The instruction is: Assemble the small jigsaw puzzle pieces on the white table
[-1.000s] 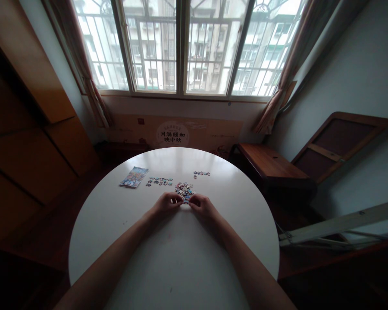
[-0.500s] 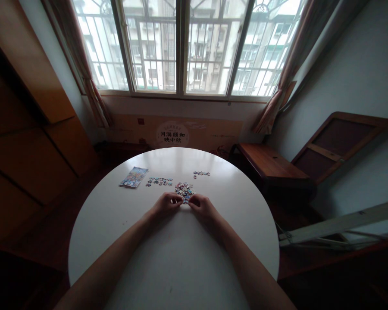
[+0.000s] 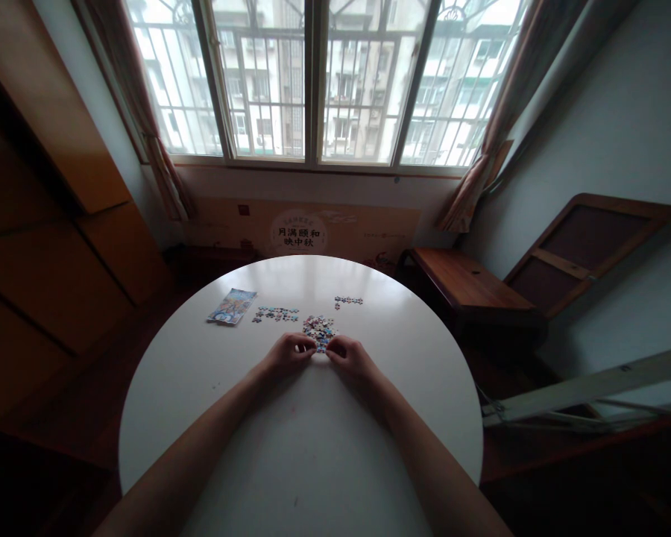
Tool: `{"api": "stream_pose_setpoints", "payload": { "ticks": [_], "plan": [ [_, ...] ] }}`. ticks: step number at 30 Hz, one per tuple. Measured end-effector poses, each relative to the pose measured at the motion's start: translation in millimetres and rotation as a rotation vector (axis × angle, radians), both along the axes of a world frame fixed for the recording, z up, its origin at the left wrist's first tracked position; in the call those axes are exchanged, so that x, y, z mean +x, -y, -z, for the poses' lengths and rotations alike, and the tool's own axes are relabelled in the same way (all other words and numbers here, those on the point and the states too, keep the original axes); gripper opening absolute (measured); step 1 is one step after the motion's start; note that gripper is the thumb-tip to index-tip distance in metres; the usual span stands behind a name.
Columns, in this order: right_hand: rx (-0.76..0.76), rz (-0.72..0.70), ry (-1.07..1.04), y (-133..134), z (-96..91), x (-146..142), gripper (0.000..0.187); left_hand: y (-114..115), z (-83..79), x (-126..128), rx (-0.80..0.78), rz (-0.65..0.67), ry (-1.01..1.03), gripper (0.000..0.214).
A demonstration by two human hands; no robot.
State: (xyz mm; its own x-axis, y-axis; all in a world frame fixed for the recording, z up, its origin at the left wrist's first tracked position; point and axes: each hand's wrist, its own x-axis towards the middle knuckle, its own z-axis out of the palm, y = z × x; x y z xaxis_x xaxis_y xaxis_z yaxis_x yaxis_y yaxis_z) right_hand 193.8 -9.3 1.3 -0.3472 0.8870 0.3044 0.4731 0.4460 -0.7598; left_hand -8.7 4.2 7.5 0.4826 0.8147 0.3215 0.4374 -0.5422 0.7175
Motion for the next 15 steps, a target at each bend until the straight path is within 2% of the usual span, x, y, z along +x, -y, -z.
{"api": "stream_pose_setpoints", "payload": {
  "ticks": [15],
  "plan": [
    [-0.012, 0.007, 0.0, 1.1, -0.1, -0.8, 0.01, -0.5, 1.5, 1.3, 0.002, -0.01, 0.003, 0.017]
  ]
}}
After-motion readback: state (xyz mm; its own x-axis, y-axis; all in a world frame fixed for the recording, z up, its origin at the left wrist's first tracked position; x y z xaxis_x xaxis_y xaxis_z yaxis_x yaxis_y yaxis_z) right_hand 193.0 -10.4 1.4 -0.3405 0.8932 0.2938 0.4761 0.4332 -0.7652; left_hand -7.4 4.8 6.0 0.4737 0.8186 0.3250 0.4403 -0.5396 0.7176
